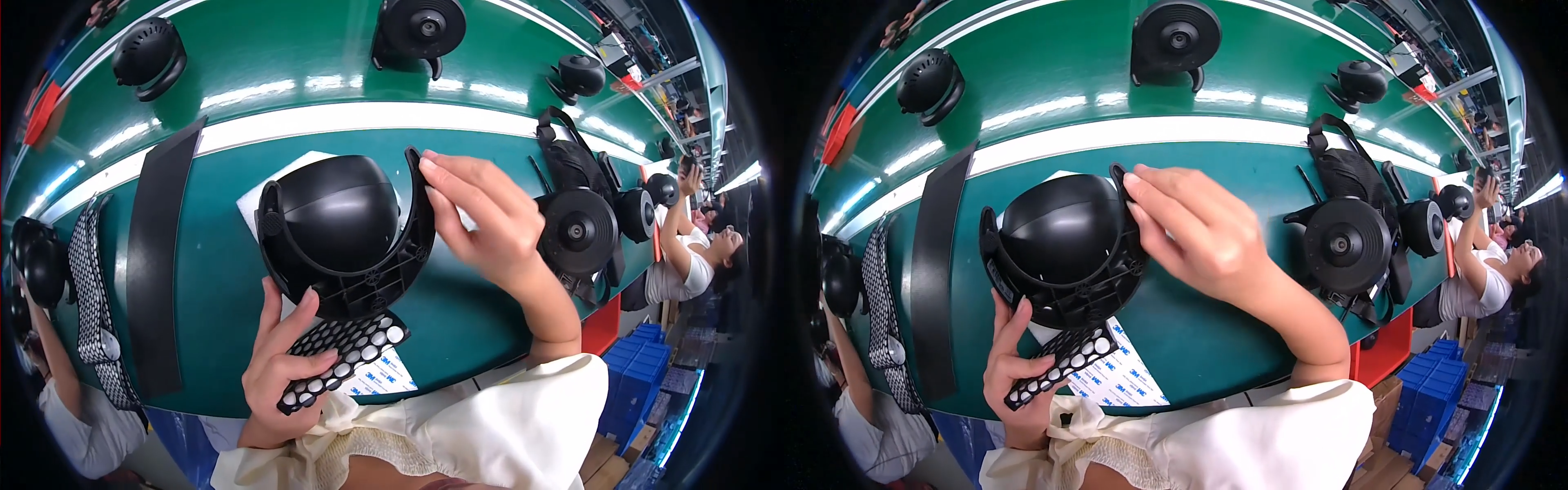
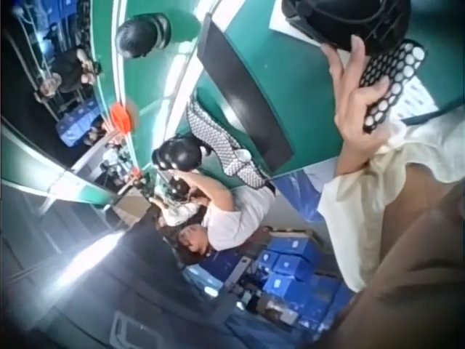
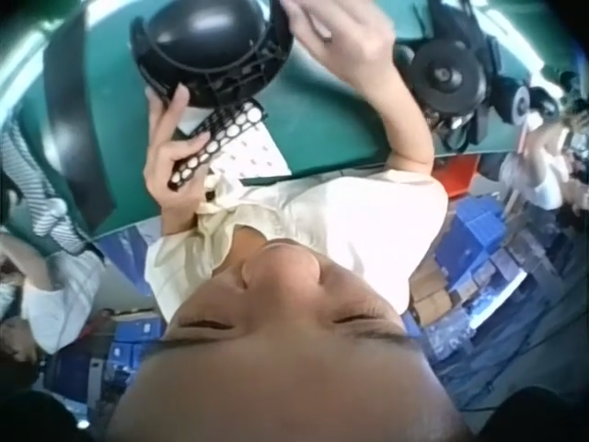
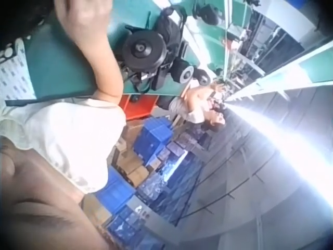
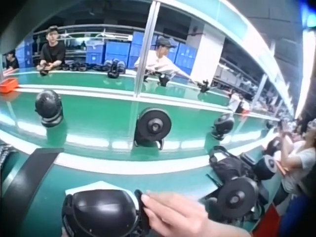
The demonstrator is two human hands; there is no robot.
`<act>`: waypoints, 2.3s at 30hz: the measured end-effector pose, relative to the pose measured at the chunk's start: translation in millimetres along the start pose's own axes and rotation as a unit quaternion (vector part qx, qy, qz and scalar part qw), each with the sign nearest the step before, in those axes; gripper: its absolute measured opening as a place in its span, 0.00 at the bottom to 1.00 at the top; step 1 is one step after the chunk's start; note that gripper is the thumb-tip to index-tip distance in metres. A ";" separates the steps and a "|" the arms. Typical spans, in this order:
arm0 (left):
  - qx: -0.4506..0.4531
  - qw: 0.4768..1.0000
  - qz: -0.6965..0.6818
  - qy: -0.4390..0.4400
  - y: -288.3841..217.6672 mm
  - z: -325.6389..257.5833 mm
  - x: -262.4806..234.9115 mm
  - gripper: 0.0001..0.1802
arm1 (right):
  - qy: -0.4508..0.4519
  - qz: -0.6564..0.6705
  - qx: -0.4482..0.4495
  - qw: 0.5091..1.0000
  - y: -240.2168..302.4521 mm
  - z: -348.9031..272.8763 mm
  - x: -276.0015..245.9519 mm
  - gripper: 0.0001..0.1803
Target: Assembling black plastic components and mesh padding for light fixtures on an assembly line.
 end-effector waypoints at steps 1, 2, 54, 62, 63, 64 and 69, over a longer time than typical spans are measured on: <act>-0.003 1.000 -0.003 0.004 -1.2 0.8 0.4 0.11 | 0.000 0.001 0.001 1.000 0.1 -0.4 -1.5 0.13; -0.007 1.000 -0.004 0.006 -1.3 0.8 0.5 0.11 | 0.033 -0.008 -0.007 0.999 0.6 -1.1 -1.8 0.14; -0.133 0.898 -0.407 0.099 15.2 -4.7 3.9 0.13 | 0.183 0.408 0.202 0.871 54.3 34.9 20.5 0.21; -0.131 0.940 -0.289 0.125 8.3 -5.2 -1.9 0.11 | 0.167 -0.027 -0.202 0.965 75.3 37.8 6.2 0.16; -0.139 0.929 -0.322 0.116 9.7 -5.4 -1.1 0.11 | 0.175 -0.013 -0.194 0.965 72.0 36.8 5.4 0.17; -0.148 0.917 -0.354 0.107 11.3 -5.6 0.1 0.10 | 0.187 0.029 -0.172 0.967 66.4 36.8 4.7 0.19; -0.175 0.882 -0.427 0.098 13.6 -3.8 3.8 0.12 | 0.086 0.347 0.127 0.925 40.4 17.7 1.8 0.09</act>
Point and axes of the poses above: each hand's wrist, its own z-axis towards the middle knuckle, its own x-axis out of the palm, y = z × x, the point moved 2 cm from there along z, towards the middle knuckle, and after that the axes turned 6 degrees about -x, right-handed, at the moved point
